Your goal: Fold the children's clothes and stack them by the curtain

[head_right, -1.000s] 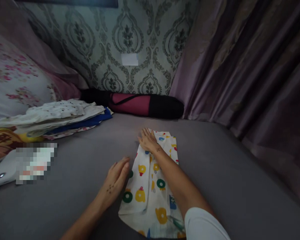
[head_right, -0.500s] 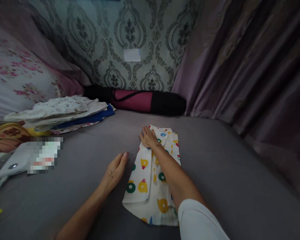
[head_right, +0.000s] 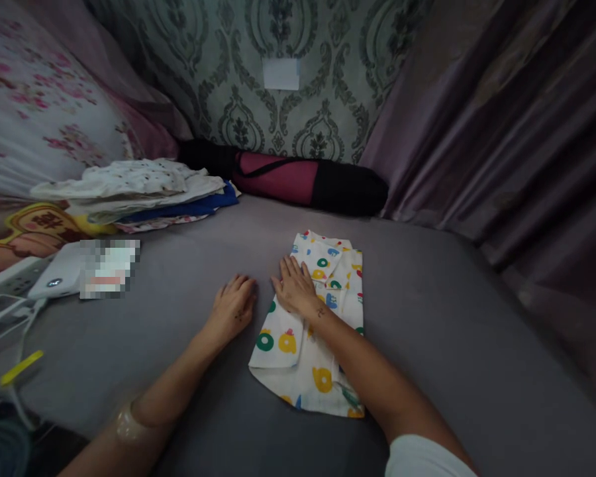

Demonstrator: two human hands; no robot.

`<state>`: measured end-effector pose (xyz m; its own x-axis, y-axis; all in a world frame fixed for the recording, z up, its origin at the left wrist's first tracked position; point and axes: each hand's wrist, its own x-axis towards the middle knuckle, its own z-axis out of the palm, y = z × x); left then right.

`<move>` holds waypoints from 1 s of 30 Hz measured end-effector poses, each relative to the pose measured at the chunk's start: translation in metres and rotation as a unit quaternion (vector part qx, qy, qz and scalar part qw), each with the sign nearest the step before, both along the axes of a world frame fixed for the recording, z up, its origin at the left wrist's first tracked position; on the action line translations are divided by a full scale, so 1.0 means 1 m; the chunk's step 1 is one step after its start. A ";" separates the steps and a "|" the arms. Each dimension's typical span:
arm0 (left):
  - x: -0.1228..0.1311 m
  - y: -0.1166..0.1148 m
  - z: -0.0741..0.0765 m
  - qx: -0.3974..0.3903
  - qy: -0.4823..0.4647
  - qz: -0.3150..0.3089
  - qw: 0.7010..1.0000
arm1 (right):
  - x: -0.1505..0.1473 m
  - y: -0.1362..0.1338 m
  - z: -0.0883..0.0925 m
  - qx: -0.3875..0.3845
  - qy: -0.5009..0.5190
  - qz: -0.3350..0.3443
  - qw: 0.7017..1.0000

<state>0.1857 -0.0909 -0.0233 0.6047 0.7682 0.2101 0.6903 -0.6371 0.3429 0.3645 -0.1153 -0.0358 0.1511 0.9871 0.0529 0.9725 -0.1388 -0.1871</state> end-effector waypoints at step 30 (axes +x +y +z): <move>-0.007 0.012 -0.003 -0.020 -0.059 -0.030 0.998 | -0.065 -0.119 0.047 0.021 0.093 0.119 0.988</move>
